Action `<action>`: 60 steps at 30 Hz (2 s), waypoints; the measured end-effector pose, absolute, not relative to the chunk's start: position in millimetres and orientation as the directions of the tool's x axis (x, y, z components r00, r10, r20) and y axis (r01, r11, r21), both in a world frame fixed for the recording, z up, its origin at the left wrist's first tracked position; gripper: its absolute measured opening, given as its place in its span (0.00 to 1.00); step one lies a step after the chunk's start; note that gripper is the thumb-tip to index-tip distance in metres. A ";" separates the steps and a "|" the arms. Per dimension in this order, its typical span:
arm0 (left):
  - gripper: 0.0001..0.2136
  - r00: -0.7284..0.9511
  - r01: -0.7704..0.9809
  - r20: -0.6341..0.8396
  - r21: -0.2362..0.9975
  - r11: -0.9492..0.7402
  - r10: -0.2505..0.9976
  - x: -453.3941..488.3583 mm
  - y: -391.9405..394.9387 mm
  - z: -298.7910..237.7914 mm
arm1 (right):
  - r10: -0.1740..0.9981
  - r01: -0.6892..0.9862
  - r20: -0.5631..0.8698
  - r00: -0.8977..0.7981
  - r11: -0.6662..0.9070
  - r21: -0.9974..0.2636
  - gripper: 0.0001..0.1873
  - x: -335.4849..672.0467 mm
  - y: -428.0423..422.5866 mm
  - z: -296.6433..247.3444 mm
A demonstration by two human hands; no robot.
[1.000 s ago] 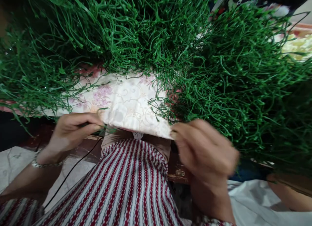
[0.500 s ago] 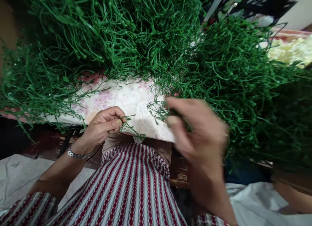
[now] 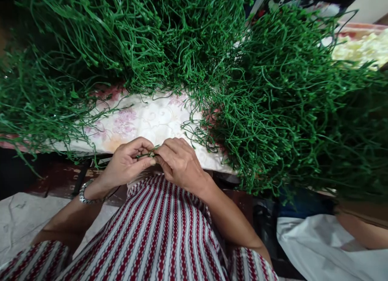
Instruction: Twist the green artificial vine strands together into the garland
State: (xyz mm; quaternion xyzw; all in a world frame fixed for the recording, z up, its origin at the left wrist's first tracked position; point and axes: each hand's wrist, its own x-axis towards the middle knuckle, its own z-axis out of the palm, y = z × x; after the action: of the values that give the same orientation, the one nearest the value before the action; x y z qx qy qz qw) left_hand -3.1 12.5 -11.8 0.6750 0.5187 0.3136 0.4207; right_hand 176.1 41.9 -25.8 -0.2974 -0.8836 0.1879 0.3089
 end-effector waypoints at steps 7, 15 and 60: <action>0.15 0.589 0.328 0.054 0.896 -0.299 0.807 -9.9 16.7 -6.3 | 0.502 0.157 0.339 -0.796 0.712 -0.685 0.12 181.0 45.4 -16.7; 0.14 0.597 0.182 -0.047 0.980 -0.079 0.801 -14.1 16.9 -20.2 | 0.552 -0.065 0.201 -0.809 0.256 -0.965 0.13 182.6 48.9 -21.9; 0.08 0.138 0.138 -0.090 0.988 0.071 0.986 6.5 6.4 -20.8 | 0.821 0.152 0.083 -0.565 0.203 -0.967 0.10 164.9 23.1 -44.6</action>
State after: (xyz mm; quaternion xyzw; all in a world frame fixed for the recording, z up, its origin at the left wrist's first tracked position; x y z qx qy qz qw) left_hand 6.5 6.4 -20.8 0.5462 0.5144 0.4079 0.5203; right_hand 164.9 23.1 -44.6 -0.3434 -0.7084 0.5298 0.3156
